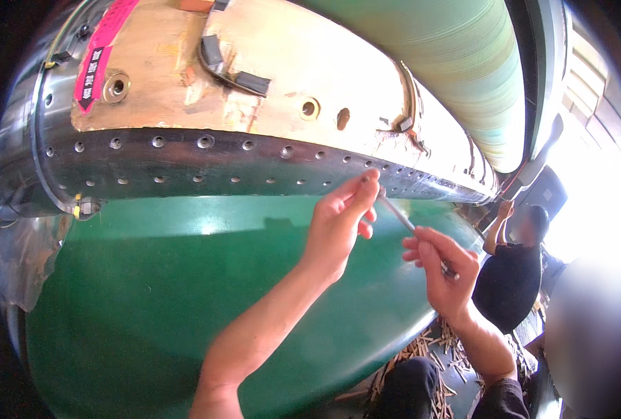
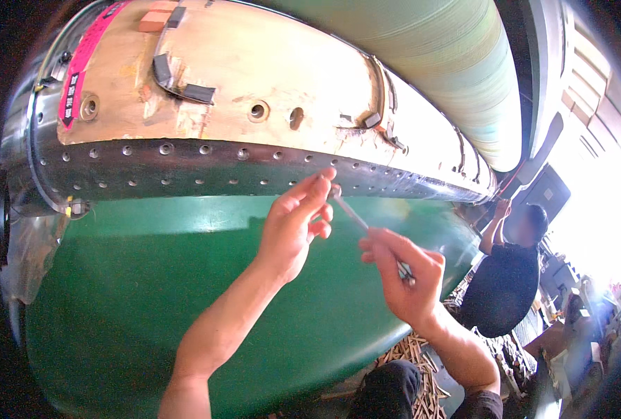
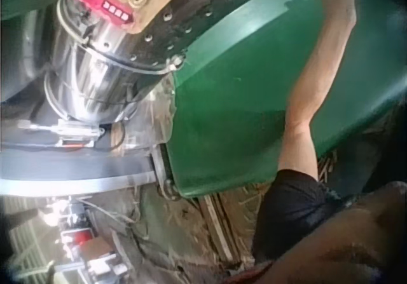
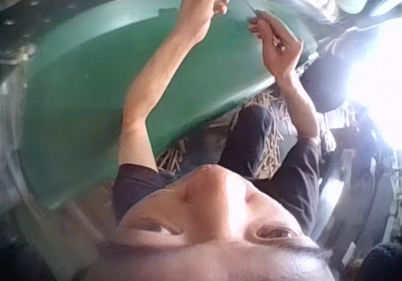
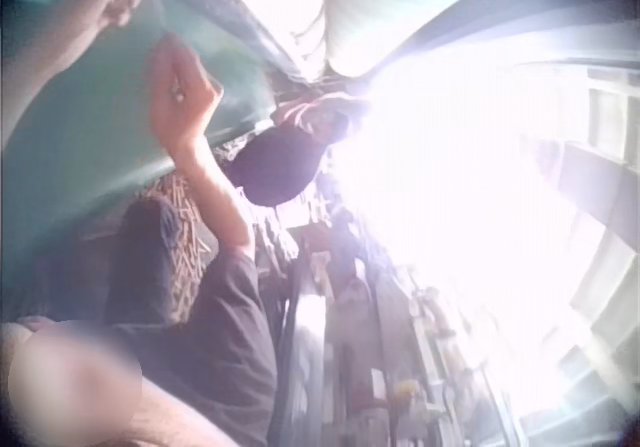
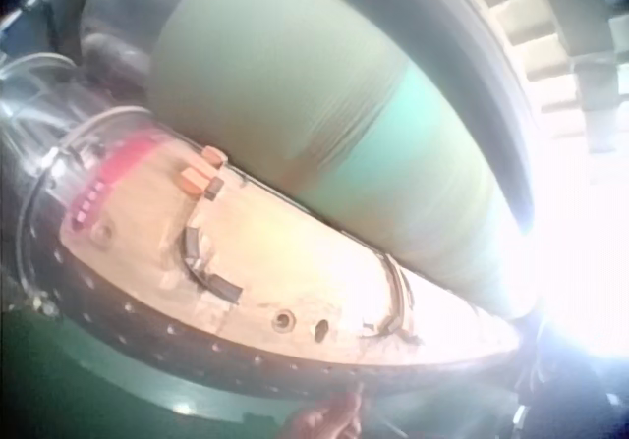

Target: The person uses an Allen key to tighten bolts on a large green cylindrical machine. They repeatedly insert bolts into holes along the seam and turn the key to secure them. Another person is visible working nearby on the same machine.

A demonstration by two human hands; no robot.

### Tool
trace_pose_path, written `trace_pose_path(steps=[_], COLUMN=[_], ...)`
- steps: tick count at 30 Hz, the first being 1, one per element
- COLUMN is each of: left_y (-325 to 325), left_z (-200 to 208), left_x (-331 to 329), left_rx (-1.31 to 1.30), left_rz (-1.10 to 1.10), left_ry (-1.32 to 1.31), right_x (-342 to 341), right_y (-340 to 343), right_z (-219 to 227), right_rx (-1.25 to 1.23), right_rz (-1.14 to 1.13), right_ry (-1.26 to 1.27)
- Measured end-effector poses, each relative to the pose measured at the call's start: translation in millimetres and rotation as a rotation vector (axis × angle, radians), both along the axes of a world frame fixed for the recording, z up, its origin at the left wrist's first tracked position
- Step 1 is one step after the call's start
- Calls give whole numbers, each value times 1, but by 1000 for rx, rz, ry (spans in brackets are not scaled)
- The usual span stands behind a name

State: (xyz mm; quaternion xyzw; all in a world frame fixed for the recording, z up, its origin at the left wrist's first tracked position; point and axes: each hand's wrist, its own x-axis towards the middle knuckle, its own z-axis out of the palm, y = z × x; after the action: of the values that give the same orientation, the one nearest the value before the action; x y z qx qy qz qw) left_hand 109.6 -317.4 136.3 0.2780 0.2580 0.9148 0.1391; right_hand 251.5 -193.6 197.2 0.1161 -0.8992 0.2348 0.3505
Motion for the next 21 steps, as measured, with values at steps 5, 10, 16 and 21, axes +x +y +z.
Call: trace_pose_path(steps=[5,10,16,21], left_y=[-10,-30,-39,-40], left_z=[39,51,51,55], left_x=[-4,-27,-32,-26], left_rx=[197,375,430,451], left_rz=[-44,-101,-109,-109], left_ry=[21,-11,-41,-97], right_x=[-22,-35,-45,-49], right_y=[-41,-78,-101,-114], right_z=[43,78,99,109], right_rx=[81,155,275,360], right_rz=[2,-28,4,-53], right_ry=[31,-67,-93,-129])
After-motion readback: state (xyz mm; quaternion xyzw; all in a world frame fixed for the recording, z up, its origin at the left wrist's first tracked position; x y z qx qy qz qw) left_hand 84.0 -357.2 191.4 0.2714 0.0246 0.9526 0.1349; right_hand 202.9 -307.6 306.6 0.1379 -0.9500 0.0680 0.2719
